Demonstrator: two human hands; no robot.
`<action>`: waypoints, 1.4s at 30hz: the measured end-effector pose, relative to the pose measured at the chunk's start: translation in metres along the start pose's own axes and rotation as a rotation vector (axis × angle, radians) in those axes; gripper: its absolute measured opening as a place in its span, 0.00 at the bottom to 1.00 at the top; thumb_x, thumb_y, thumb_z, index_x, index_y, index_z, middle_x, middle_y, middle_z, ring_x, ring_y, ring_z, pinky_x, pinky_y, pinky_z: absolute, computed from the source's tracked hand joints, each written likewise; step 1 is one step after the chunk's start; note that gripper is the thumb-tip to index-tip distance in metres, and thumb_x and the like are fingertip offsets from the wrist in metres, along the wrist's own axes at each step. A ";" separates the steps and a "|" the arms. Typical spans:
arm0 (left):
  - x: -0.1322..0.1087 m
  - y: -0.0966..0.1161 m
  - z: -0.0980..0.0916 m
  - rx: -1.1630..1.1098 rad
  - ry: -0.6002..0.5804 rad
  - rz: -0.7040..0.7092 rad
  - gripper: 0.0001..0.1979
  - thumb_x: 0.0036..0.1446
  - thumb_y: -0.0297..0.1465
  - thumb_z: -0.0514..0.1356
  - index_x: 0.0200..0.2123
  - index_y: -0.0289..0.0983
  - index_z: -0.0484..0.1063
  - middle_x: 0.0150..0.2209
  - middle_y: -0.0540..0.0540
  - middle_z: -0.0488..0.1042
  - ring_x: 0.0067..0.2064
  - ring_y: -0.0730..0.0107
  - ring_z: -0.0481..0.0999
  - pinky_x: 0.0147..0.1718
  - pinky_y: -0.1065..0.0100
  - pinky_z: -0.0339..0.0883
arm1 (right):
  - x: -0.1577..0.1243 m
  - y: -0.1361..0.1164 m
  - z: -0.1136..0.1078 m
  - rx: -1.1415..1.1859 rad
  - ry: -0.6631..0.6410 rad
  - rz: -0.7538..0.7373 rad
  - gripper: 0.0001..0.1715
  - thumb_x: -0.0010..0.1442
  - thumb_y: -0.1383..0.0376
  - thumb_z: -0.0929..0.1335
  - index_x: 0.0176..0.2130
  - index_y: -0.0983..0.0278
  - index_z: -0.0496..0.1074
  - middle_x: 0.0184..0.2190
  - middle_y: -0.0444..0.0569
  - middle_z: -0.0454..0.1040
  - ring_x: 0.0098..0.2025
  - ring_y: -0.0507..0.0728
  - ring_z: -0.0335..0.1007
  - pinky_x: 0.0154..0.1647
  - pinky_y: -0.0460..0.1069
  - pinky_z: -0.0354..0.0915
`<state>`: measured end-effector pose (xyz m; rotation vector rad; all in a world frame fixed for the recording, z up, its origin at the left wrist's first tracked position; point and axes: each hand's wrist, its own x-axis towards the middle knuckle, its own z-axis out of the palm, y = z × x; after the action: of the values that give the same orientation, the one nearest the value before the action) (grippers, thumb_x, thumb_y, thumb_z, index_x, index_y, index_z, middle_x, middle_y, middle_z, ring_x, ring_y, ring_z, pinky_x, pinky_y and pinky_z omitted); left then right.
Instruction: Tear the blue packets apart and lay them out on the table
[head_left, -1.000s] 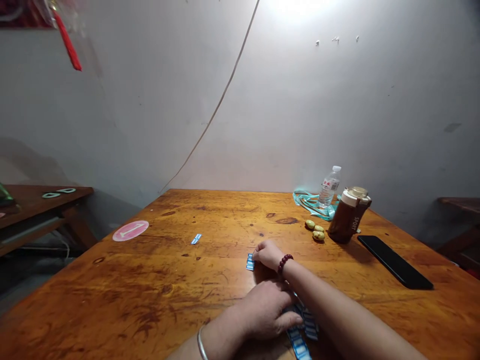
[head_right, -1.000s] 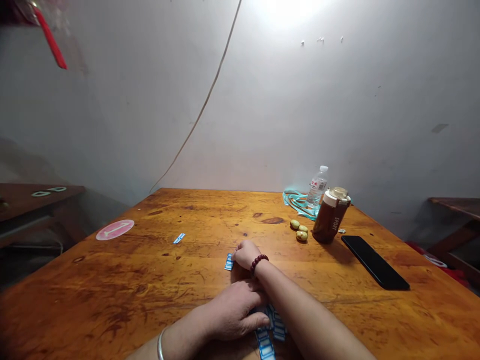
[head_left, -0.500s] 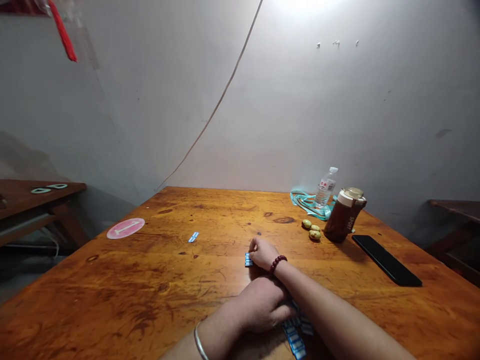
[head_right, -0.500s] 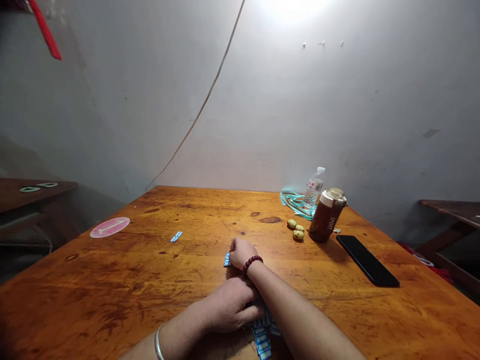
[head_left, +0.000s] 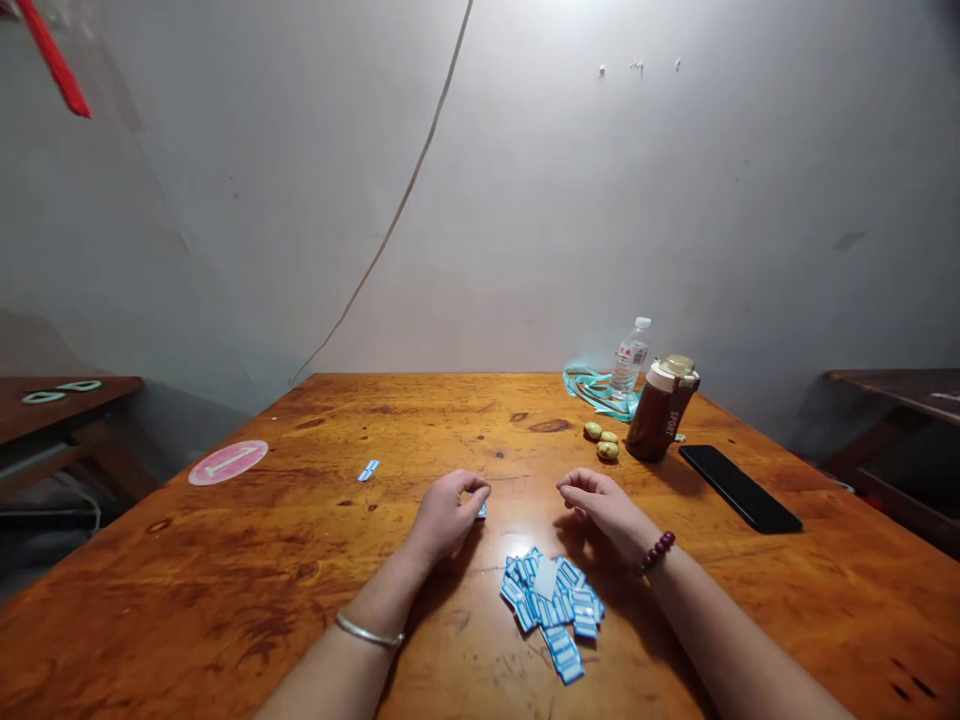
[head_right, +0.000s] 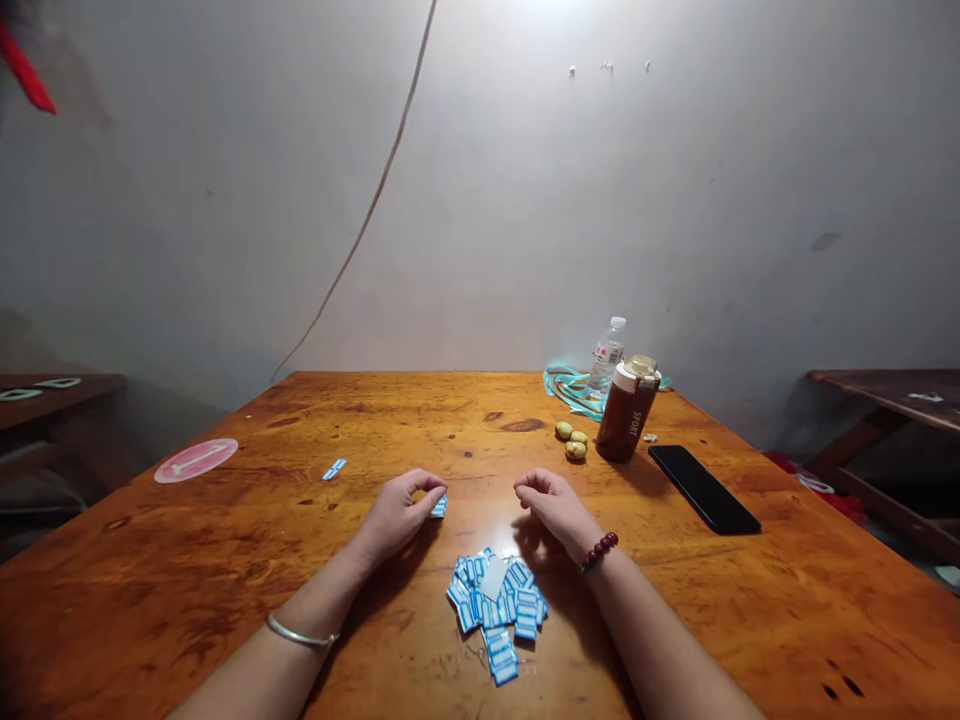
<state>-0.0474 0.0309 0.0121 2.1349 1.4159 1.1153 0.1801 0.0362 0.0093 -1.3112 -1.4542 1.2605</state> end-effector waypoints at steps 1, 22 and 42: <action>-0.001 0.001 0.001 -0.005 -0.022 0.001 0.10 0.51 0.32 0.52 0.27 0.37 0.71 0.28 0.47 0.72 0.32 0.68 0.69 0.33 0.69 0.60 | -0.004 0.004 -0.002 -0.014 -0.038 0.009 0.10 0.47 0.60 0.64 0.26 0.65 0.62 0.20 0.40 0.62 0.19 0.47 0.57 0.18 0.42 0.53; -0.014 0.031 0.018 -0.081 -0.246 -0.007 0.16 0.49 0.33 0.52 0.14 0.37 0.49 0.16 0.56 0.49 0.20 0.78 0.50 0.20 0.73 0.45 | -0.020 0.004 -0.003 -0.696 -0.299 -0.201 0.07 0.48 0.63 0.65 0.29 0.65 0.69 0.26 0.44 0.67 0.26 0.49 0.59 0.25 0.43 0.52; -0.011 0.044 0.007 -1.265 -0.232 -0.403 0.33 0.48 0.55 0.39 0.38 0.35 0.67 0.40 0.40 0.69 0.43 0.63 0.66 0.38 0.63 0.59 | -0.037 -0.009 0.011 -0.901 -0.392 -0.412 0.17 0.46 0.53 0.67 0.35 0.60 0.70 0.33 0.46 0.67 0.38 0.55 0.60 0.42 0.49 0.48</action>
<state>-0.0173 0.0029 0.0319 0.9696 0.6263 1.0828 0.1734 -0.0023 0.0186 -1.2048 -2.5971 0.5905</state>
